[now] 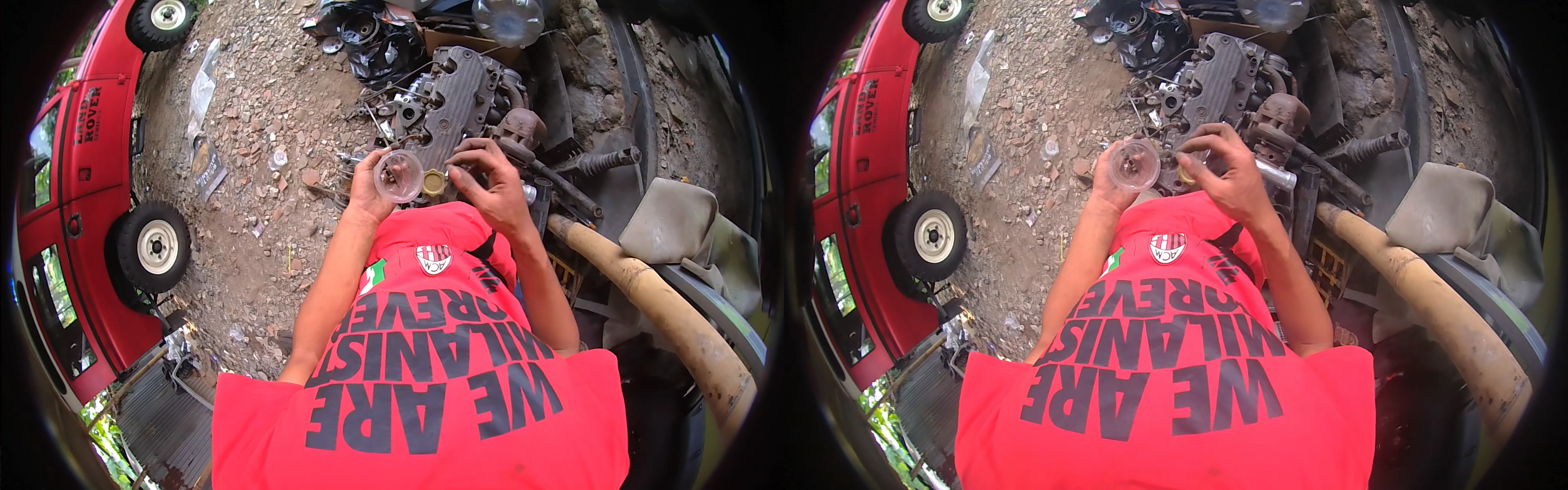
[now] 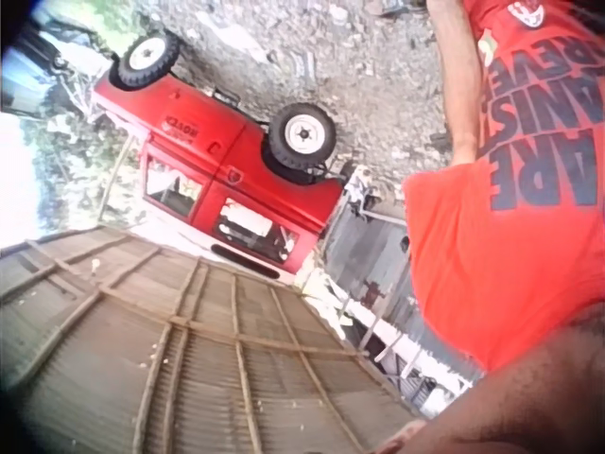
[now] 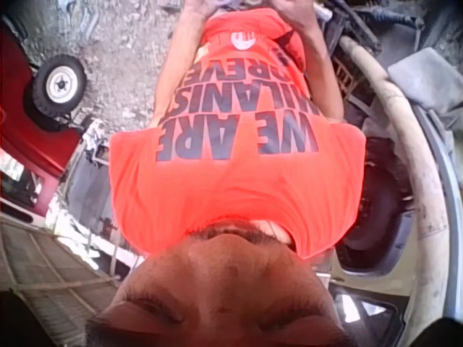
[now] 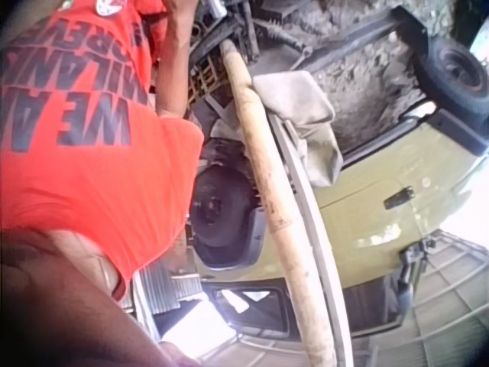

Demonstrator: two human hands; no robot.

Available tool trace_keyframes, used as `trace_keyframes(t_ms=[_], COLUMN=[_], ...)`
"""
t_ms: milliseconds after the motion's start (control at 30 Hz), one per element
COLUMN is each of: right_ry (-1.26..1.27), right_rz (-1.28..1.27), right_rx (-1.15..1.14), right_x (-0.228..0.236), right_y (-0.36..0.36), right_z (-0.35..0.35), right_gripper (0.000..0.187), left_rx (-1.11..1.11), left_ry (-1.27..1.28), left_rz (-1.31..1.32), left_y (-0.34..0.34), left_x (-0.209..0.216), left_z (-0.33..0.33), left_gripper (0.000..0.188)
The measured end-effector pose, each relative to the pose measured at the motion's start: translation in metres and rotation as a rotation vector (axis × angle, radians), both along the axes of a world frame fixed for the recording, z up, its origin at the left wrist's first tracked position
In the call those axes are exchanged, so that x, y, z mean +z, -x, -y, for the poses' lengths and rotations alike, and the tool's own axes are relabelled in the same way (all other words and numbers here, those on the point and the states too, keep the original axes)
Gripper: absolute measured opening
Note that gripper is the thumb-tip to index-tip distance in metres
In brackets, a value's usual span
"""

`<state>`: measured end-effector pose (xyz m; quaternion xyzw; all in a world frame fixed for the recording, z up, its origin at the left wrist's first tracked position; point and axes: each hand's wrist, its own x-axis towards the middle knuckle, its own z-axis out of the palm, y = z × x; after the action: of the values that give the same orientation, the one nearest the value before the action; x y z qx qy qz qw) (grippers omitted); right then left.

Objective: The person aligns a turbocharger onto an engine block, then picks up bolts from a small plastic container and inserts them into the turbocharger flange to secure it to the engine.

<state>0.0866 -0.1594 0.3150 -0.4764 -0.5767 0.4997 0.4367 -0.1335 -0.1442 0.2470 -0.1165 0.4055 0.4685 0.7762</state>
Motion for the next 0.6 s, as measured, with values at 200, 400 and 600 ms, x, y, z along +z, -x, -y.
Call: trace_keyframes(t_ms=[200, 400, 600], right_ry=[-0.242, -0.244, -0.202], right_rz=[0.466, 0.679, 0.806], right_rx=[0.121, 0.109, 0.094], right_x=[-0.004, -0.017, -0.037], right_y=[0.045, 0.068, 0.091], right_z=[0.009, 0.016, 0.023], right_gripper=[0.019, 0.025, 0.016], left_rx=[-0.225, -0.289, -0.415], left_ry=[-0.156, -0.136, -0.045], left_rz=[0.041, -0.08, -0.122], left_y=[-0.005, -0.001, 0.006], left_x=[-0.016, -0.015, -0.032], left_z=[-0.003, 0.002, 0.005], left_gripper=[0.023, 0.028, 0.024])
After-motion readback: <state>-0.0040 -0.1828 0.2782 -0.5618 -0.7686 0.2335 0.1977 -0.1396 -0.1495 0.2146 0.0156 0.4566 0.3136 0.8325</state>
